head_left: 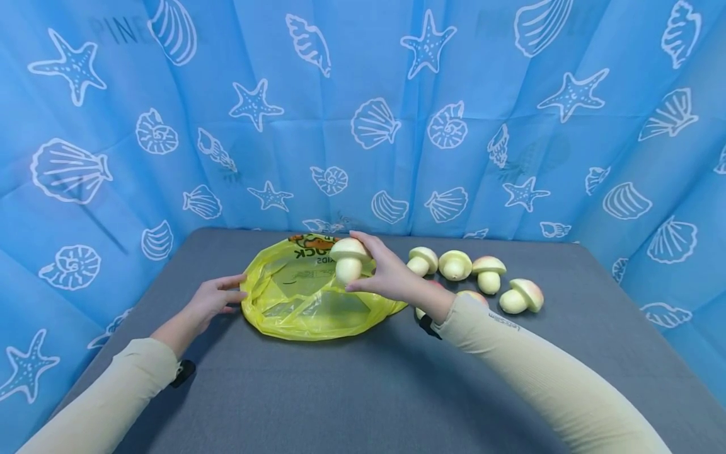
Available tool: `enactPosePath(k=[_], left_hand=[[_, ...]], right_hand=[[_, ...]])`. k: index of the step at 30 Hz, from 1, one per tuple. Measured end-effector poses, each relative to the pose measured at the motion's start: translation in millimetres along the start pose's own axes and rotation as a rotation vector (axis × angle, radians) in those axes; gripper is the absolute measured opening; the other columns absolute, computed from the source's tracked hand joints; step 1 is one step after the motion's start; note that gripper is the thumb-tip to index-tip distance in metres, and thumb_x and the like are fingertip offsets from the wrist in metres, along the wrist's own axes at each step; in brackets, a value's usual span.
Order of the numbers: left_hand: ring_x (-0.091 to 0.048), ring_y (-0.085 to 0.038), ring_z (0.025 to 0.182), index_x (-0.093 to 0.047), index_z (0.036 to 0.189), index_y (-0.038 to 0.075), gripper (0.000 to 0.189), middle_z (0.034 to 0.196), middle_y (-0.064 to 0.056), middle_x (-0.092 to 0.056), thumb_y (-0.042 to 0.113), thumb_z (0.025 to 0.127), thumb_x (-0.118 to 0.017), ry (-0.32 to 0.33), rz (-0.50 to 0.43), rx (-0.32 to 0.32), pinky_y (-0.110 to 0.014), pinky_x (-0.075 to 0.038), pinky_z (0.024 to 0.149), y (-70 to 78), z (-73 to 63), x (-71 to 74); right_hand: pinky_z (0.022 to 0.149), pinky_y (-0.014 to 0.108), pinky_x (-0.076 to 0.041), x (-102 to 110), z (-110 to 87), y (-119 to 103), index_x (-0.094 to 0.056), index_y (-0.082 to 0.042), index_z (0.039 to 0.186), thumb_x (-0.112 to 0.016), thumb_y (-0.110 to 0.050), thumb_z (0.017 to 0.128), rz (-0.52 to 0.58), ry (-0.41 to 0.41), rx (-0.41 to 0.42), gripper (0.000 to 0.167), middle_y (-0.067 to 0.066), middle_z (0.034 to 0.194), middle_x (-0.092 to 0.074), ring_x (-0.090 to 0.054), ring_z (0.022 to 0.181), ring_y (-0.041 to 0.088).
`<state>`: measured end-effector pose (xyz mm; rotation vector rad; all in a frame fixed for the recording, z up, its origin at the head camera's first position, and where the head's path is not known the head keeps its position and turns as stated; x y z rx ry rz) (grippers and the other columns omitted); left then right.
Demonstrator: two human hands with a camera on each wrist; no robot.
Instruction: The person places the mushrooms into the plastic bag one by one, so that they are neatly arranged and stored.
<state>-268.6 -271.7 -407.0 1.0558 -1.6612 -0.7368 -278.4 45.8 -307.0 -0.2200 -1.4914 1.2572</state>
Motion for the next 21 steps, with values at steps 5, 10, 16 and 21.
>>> enactPosePath(k=[5, 10, 16, 21], left_hand=[[-0.038, -0.041, 0.131, -0.031, 0.15, -0.001, 0.06, 0.153, -0.027, -0.026, 0.016, 0.098, -0.057, 0.01, 0.009, -0.003, -0.05, -0.044, 0.095, -0.5, -1.1, 0.7], [-0.037, -0.042, 0.131, -0.032, 0.149, -0.001, 0.06, 0.154, -0.027, -0.025, 0.016, 0.098, -0.057, 0.017, 0.016, -0.006, -0.05, -0.044, 0.095, -0.2, -2.1, 0.8], [-0.034, -0.042, 0.132, -0.032, 0.15, -0.001, 0.06, 0.154, -0.027, -0.024, 0.016, 0.098, -0.057, 0.016, 0.012, 0.002, -0.05, -0.043, 0.097, 0.5, -1.2, -0.1], [-0.034, -0.042, 0.133, -0.031, 0.15, -0.001, 0.06, 0.154, -0.027, -0.024, 0.016, 0.098, -0.057, 0.015, 0.014, 0.006, -0.051, -0.043, 0.097, 0.6, 0.2, -0.4]], right_hand=[[0.1, 0.049, -0.041, -3, 6.8, 0, -0.025, -0.005, 0.152, -0.083, -0.011, 0.078, -0.013, -0.009, 0.001, 0.095, 0.019, 0.147, -0.036, -0.044, 0.127, 0.032], [0.102, 0.048, -0.04, -6, 11.5, 2, -0.025, -0.006, 0.153, -0.083, -0.012, 0.078, -0.017, -0.023, -0.005, 0.095, 0.017, 0.147, -0.036, -0.044, 0.127, 0.031], [0.104, 0.047, -0.039, -8, 17.9, 2, -0.024, -0.005, 0.153, -0.083, -0.01, 0.078, -0.015, -0.028, -0.003, 0.096, 0.018, 0.149, -0.035, -0.043, 0.129, 0.032], [0.104, 0.046, -0.04, -11, 25.3, 4, -0.025, -0.006, 0.153, -0.083, -0.008, 0.077, -0.013, -0.031, 0.011, 0.095, 0.017, 0.147, -0.037, -0.044, 0.128, 0.031]])
Point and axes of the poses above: each hand's wrist, its own z-axis towards the middle knuckle, its own x-axis out of the back of the hand, y = z × x, the point moved 6 cm from there along z, towards the middle knuckle
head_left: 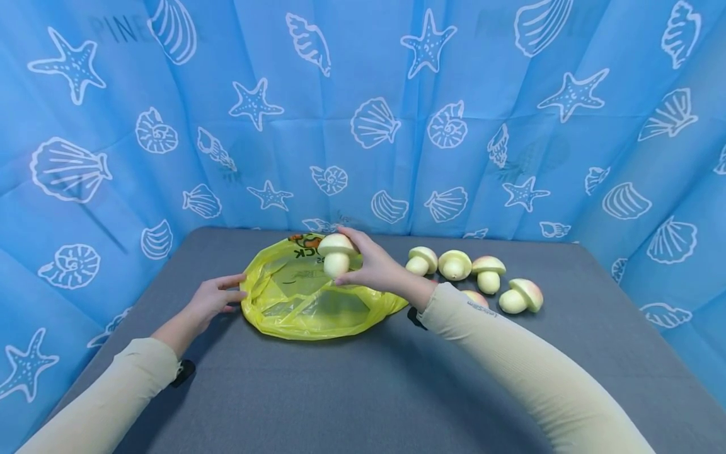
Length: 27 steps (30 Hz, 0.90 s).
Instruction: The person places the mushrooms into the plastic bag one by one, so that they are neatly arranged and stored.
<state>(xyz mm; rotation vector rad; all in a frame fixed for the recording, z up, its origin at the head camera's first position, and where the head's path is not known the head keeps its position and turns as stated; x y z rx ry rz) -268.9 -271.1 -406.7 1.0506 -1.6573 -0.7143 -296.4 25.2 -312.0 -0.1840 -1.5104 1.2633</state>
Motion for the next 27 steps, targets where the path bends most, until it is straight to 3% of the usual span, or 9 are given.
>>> enactPosePath(k=[27], left_hand=[[-0.03, -0.044, 0.135, -0.03, 0.15, -0.002, 0.06, 0.154, -0.027, -0.023, 0.015, 0.099, -0.055, -0.015, 0.02, -0.028, -0.053, -0.043, 0.098, 0.8, -0.7, -1.4]], right_hand=[[0.11, 0.046, -0.033, -26, 36.7, 1, -0.021, -0.005, 0.154, -0.081, -0.008, 0.08, 0.009, -0.064, -0.015, 0.095, 0.015, 0.151, -0.033, -0.034, 0.138, 0.029]])
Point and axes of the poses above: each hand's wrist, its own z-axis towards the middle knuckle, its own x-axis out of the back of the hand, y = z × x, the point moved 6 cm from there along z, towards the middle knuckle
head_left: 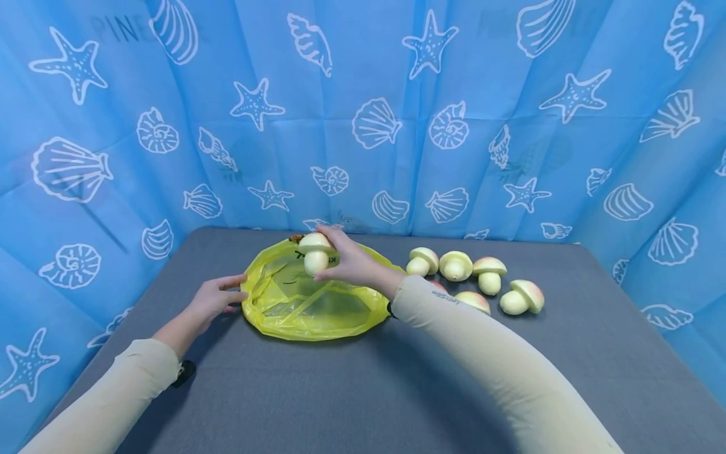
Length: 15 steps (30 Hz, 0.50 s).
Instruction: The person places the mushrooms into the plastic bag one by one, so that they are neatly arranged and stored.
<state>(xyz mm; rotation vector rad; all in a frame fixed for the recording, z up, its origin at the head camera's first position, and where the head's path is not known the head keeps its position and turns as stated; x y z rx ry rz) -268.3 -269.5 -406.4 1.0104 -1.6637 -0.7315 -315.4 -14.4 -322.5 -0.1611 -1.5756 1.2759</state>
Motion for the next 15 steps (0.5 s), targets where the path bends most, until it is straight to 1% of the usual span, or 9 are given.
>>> enactPosePath(k=[8, 15], left_hand=[[-0.03, -0.044, 0.135, -0.03, 0.15, -0.001, 0.059, 0.154, -0.027, -0.023, 0.016, 0.099, -0.055, 0.014, -0.004, 0.013, -0.053, -0.042, 0.099, -1.3, -0.4, 0.2], [-0.037, -0.042, 0.132, -0.03, 0.15, -0.001, 0.06, 0.154, -0.028, -0.023, 0.018, 0.099, -0.055, 0.015, 0.002, 0.017, -0.052, -0.042, 0.098, -1.5, -0.4, 0.8]], right_hand=[[0.109, 0.044, -0.034, -9, 10.4, 0, -0.022, -0.005, 0.153, -0.082, -0.008, 0.079, -0.016, -0.008, -0.007, 0.096, 0.015, 0.15, -0.033, -0.038, 0.135, 0.028], [0.109, 0.043, -0.034, -16, 17.6, 2, -0.022, -0.004, 0.153, -0.081, -0.009, 0.079, -0.023, -0.02, -0.007, 0.095, 0.016, 0.148, -0.037, -0.039, 0.134, 0.028]])
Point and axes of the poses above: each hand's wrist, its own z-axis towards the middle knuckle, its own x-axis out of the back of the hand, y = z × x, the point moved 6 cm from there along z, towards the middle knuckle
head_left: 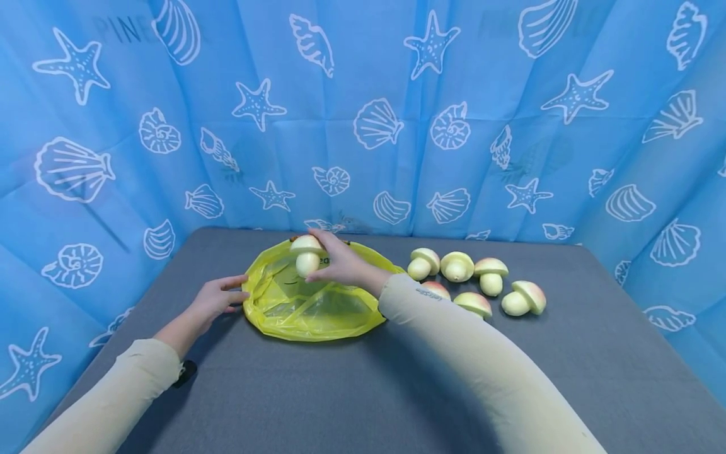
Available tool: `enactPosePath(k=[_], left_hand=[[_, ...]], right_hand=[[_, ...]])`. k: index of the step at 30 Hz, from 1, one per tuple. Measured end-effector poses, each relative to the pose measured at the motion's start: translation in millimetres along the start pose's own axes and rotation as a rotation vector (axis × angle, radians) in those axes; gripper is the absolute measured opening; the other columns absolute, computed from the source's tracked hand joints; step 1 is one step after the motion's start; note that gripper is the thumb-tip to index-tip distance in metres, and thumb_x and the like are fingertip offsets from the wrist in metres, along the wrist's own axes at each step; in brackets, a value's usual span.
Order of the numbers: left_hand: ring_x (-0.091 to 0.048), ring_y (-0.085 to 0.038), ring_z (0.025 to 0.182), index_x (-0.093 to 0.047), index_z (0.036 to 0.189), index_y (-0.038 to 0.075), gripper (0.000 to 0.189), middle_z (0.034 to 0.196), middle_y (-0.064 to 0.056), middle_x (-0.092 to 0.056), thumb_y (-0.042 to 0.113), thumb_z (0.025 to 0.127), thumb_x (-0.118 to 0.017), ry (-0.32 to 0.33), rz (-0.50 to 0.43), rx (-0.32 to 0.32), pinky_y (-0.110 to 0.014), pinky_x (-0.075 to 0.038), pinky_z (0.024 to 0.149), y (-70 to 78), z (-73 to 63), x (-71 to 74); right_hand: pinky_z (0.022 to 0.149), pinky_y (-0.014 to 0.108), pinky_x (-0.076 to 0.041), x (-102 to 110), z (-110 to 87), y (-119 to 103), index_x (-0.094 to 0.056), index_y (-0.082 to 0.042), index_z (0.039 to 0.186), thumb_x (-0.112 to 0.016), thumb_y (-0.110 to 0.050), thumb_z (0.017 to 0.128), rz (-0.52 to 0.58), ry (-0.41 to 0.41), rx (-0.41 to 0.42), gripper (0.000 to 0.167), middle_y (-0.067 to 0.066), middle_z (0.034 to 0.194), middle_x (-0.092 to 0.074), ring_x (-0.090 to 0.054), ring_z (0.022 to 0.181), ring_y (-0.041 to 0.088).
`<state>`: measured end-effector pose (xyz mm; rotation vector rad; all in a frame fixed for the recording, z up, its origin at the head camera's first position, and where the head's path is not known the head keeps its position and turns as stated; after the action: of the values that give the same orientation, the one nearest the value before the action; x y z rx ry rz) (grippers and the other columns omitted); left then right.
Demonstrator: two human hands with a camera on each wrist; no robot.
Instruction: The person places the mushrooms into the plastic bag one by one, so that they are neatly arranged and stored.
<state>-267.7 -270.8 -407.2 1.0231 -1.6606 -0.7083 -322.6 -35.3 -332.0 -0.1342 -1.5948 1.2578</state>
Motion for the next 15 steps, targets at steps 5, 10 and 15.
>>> enactPosePath(k=[5, 10, 15], left_hand=[[-0.039, -0.042, 0.131, -0.028, 0.151, 0.0, 0.061, 0.154, -0.028, -0.024, 0.02, 0.1, -0.054, -0.011, 0.001, 0.006, -0.053, -0.041, 0.099, -0.7, -0.6, -0.1], [-0.039, -0.042, 0.132, -0.027, 0.152, 0.002, 0.062, 0.153, -0.027, -0.025, 0.021, 0.1, -0.054, -0.018, 0.005, 0.015, -0.053, -0.041, 0.1, -0.5, -0.4, -1.4], [-0.038, -0.042, 0.132, -0.026, 0.152, 0.002, 0.062, 0.153, -0.027, -0.026, 0.02, 0.1, -0.054, -0.012, 0.002, 0.02, -0.054, -0.039, 0.101, -0.5, 1.8, -0.9]], right_hand=[[0.108, 0.045, -0.036, -5, 5.1, 2, -0.02, -0.004, 0.154, -0.08, -0.009, 0.081, 0.013, -0.012, -0.025, 0.094, 0.015, 0.15, -0.034, -0.038, 0.135, 0.029], [0.106, 0.044, -0.038, -11, 12.3, 7, -0.022, -0.005, 0.153, -0.08, -0.009, 0.081, 0.019, -0.02, -0.041, 0.093, 0.014, 0.15, -0.035, -0.04, 0.133, 0.028], [0.105, 0.042, -0.038, -17, 21.1, 11, -0.028, -0.006, 0.151, -0.081, -0.01, 0.08, -0.004, -0.037, -0.031, 0.088, 0.013, 0.145, -0.04, -0.042, 0.131, 0.026]])
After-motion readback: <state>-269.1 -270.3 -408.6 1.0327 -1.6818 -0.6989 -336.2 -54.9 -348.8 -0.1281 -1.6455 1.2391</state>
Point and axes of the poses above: each hand's wrist, its own z-axis towards the middle knuckle, its own x-axis out of the back of the hand, y = z × x, the point moved 6 cm from there along z, towards the middle knuckle
